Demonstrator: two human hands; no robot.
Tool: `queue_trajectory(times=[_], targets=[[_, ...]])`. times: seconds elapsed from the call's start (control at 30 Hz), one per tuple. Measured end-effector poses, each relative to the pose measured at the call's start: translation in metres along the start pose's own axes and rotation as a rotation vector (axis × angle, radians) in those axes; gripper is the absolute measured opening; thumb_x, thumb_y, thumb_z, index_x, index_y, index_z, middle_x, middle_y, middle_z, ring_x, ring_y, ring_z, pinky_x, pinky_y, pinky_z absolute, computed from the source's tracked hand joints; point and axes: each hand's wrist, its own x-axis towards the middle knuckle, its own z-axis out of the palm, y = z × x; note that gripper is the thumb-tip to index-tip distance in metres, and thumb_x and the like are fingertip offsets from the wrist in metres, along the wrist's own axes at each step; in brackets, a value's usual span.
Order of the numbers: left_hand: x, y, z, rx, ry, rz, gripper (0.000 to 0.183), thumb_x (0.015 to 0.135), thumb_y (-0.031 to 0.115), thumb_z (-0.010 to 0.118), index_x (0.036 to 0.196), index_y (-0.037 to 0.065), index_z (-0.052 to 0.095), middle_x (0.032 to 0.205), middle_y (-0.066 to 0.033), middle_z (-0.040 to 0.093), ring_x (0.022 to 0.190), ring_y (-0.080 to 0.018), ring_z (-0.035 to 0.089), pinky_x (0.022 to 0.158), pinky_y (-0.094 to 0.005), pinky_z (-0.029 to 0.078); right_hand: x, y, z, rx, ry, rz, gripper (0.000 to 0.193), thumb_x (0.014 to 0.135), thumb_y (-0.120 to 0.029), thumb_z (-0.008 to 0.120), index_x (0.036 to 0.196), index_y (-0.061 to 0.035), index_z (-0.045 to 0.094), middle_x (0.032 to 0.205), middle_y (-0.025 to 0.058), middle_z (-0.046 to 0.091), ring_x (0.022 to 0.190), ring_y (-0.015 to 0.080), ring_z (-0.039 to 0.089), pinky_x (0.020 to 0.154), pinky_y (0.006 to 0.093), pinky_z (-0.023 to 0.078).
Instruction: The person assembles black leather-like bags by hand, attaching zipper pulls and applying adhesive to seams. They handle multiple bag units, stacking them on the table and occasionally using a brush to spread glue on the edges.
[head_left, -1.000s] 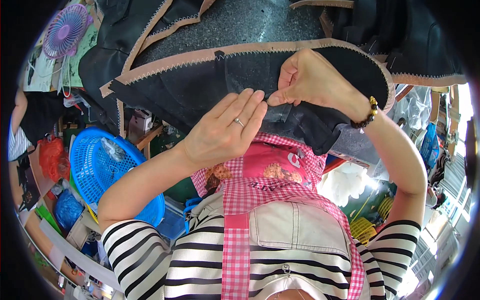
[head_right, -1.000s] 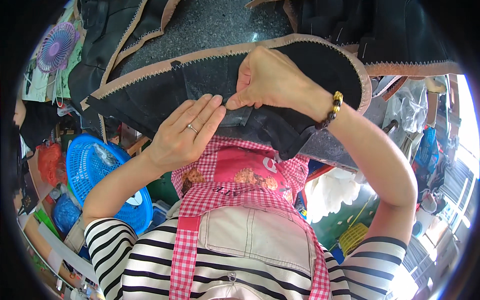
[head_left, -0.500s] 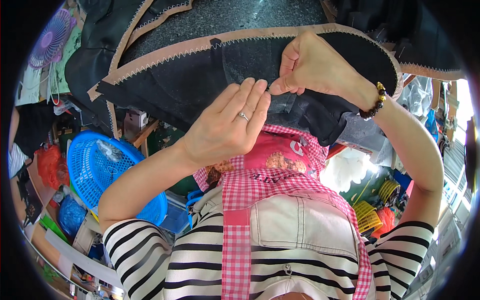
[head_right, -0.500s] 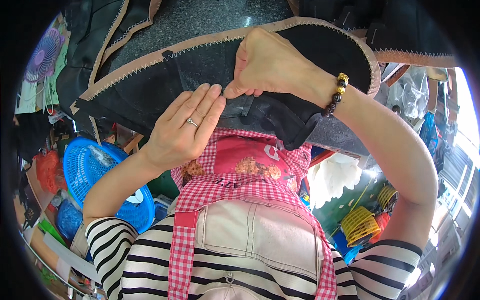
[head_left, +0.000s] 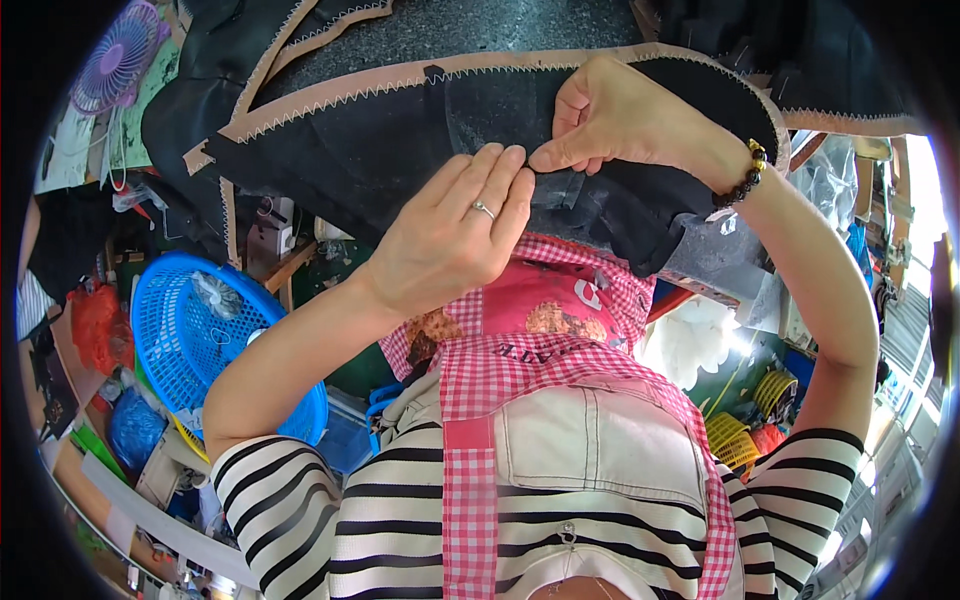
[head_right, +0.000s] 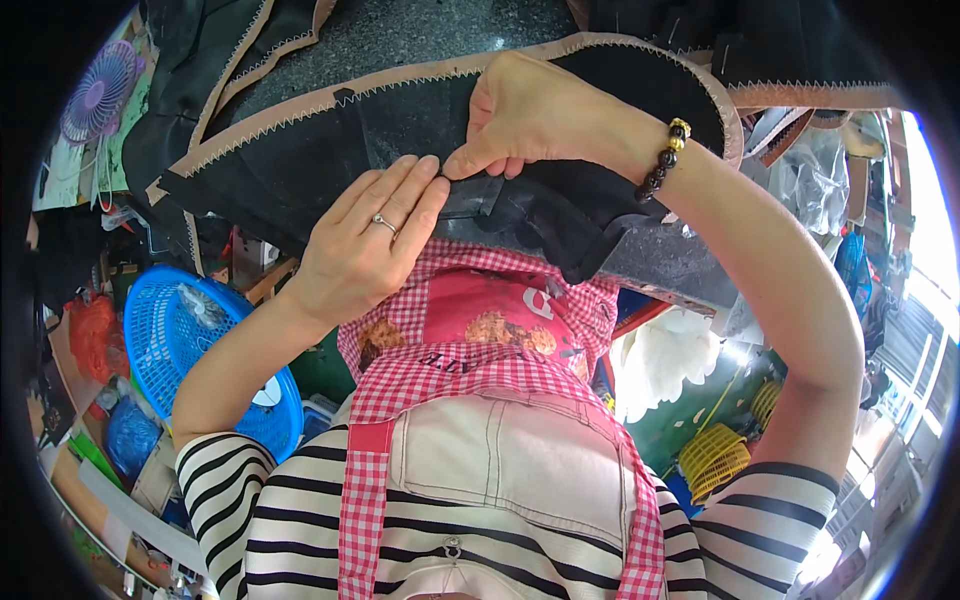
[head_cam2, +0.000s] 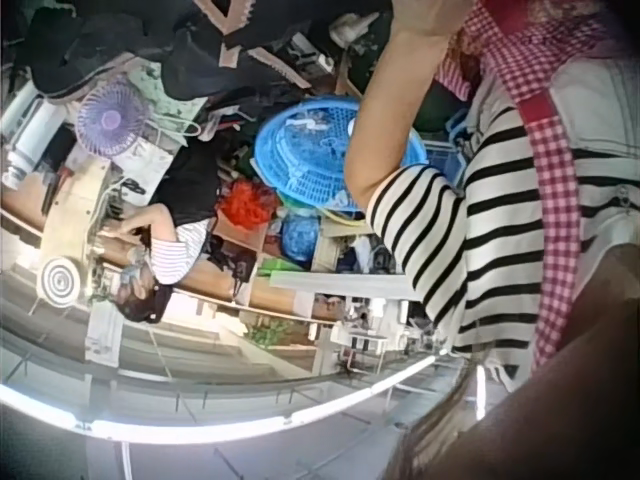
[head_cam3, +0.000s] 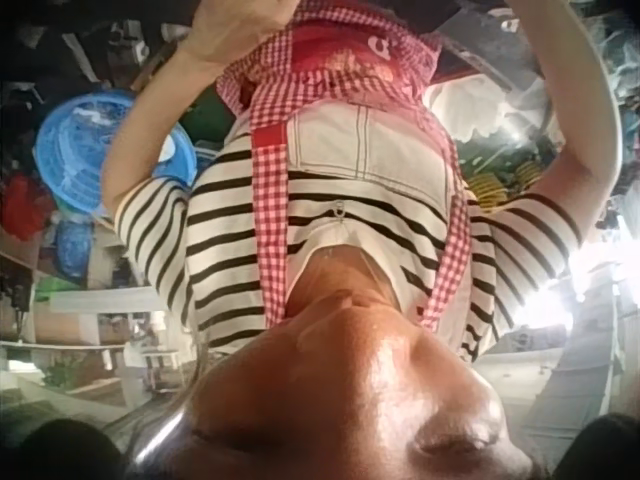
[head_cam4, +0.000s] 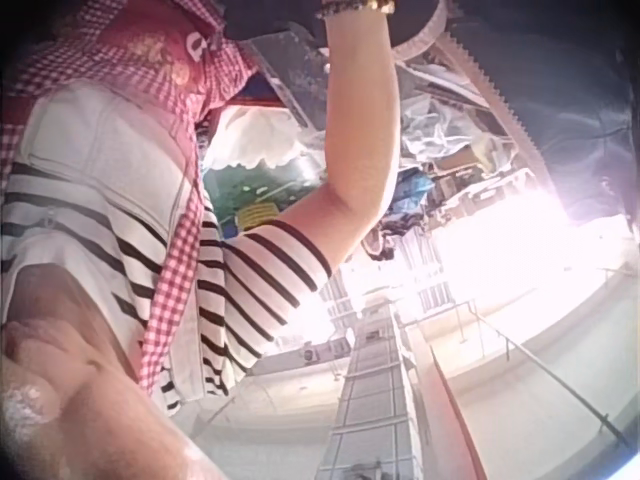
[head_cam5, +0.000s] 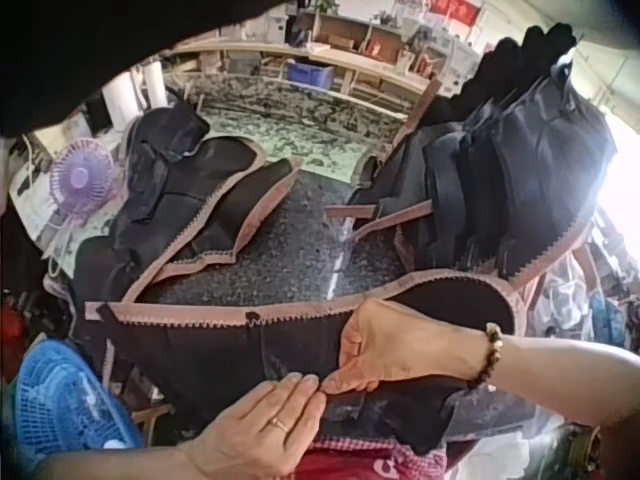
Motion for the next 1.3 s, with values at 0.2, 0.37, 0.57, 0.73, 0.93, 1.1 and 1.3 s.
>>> queue_trajectory(times=[0.2,0.37,0.57,0.73,0.93,1.1,1.3], targets=[[0.007,0.000,-0.014,0.006,-0.103,-0.002,0.043,0.078,0.006,0.058,0.121,0.003,0.061,0.118,-0.0165,0.059,0.105,-0.0277,0.061,0.089,-0.0378,0.050,-0.004,0.016,-0.007,0.157,-0.012,-0.096,0.027,0.076,-0.019,0.081,0.073,0.0027,0.066,0.064,0.0073,0.065,0.055,0.0115,0.063,0.051,0.0230,0.051],[0.013,0.000,-0.013,0.015,-0.167,-0.022,0.050,0.077,0.007,0.058,0.127,0.009,0.059,0.126,-0.0143,0.054,0.103,-0.0260,0.059,0.089,-0.0367,0.049,-0.015,0.030,-0.012,0.186,-0.015,-0.069,0.023,0.078,-0.017,0.079,0.076,0.0009,0.066,0.065,0.0054,0.065,0.058,0.0113,0.064,0.053,0.0224,0.051],[0.013,0.004,-0.015,0.100,-0.237,-0.008,0.051,0.077,0.007,0.058,0.129,0.008,0.058,0.129,-0.0141,0.054,0.105,-0.0251,0.058,0.090,-0.0358,0.048,-0.008,0.031,-0.010,0.174,-0.026,-0.056,0.027,0.076,-0.022,0.082,0.071,0.0000,0.066,0.063,0.0057,0.065,0.056,0.0121,0.064,0.052,0.0226,0.050],[0.015,0.004,-0.016,0.116,-0.252,0.010,0.050,0.077,0.008,0.058,0.128,0.008,0.059,0.128,-0.0142,0.055,0.105,-0.0245,0.058,0.090,-0.0352,0.048,-0.006,0.021,-0.016,0.195,-0.049,0.064,0.031,0.073,-0.026,0.084,0.069,-0.0001,0.067,0.061,0.0063,0.065,0.054,0.0133,0.064,0.051,0.0226,0.050],[0.015,0.003,-0.014,0.109,-0.231,0.010,0.050,0.077,0.008,0.058,0.127,0.009,0.061,0.127,-0.0138,0.056,0.103,-0.0238,0.059,0.089,-0.0346,0.048,-0.007,0.015,-0.013,0.023,-0.042,0.004,0.034,0.071,-0.027,0.085,0.069,0.0016,0.066,0.061,0.0071,0.064,0.056,0.0128,0.063,0.051,0.0232,0.049],[0.016,0.002,-0.015,0.088,-0.220,0.009,0.050,0.077,0.009,0.058,0.127,0.009,0.061,0.126,-0.0136,0.057,0.102,-0.0236,0.059,0.088,-0.0344,0.048,-0.012,0.021,-0.009,0.039,-0.001,-0.036,0.031,0.072,-0.023,0.084,0.071,0.0016,0.066,0.061,0.0067,0.064,0.056,0.0118,0.062,0.053,0.0247,0.049],[0.015,0.002,-0.017,0.074,-0.219,0.010,0.048,0.077,0.008,0.058,0.125,0.008,0.061,0.125,-0.0146,0.057,0.102,-0.0247,0.059,0.088,-0.0347,0.048,-0.016,0.018,-0.004,0.015,0.050,-0.057,0.024,0.074,-0.016,0.081,0.071,0.0008,0.065,0.060,0.0057,0.064,0.057,0.0103,0.061,0.054,0.0250,0.048]])
